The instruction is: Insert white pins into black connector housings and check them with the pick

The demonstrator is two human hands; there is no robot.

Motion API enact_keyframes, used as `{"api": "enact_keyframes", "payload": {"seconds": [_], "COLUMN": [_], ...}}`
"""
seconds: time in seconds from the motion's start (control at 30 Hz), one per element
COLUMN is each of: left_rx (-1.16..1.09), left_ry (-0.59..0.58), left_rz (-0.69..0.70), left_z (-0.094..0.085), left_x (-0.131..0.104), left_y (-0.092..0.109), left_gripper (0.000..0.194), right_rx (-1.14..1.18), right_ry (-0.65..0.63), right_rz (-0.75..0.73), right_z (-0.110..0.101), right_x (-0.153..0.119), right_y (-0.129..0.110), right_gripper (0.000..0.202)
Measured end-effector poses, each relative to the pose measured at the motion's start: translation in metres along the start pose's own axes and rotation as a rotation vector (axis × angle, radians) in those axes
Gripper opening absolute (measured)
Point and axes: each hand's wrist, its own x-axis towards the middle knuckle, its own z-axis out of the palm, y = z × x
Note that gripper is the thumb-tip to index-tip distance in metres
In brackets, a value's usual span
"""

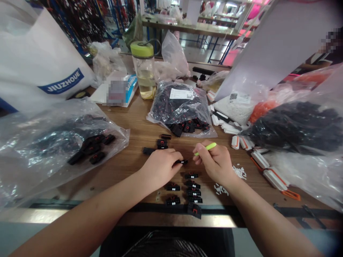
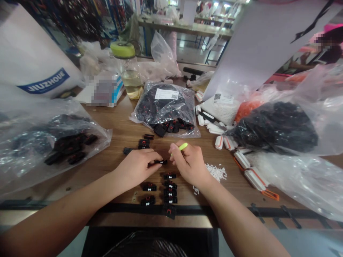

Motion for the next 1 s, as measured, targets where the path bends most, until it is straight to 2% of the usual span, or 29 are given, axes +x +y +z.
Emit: {"api": "enact_keyframes", "payload": {"seconds": [0.13, 0.53, 0.73, 1.0], "left_rx": [0.004, 0.020, 0.011, 0.003], "left_ry": [0.001, -0.007, -0.014, -0.008], "left_rz": [0.003, -0.003, -0.007, -0.010], "left_z": [-0.0010, -0.0016, -0.0013, -0.0014], "left_x": [-0.0004, -0.0007, -0.0002, -0.0010], "left_y": [0.0004, 0.0024, 0.0016, 0.0010], "left_gripper": [0.009, 0.008, 0.008, 0.008], "right_rx": [0.008, -0.099, 0.017, 0.028], "right_ry": [0.031, -0.004, 0.005, 0.029], "right_rz": [0.004, -0.004, 0.084, 0.031], "right_z": [0.0003, 0.0019, 0.0018, 0.0010], "right_x": [-0.0008, -0.0012, 0.0009, -0.0005], "right_y": [-0.0006, -0.0017, -0.0013, -0.0002], "right_gripper": [0.034, 0.035, 0.036, 0.035]}}
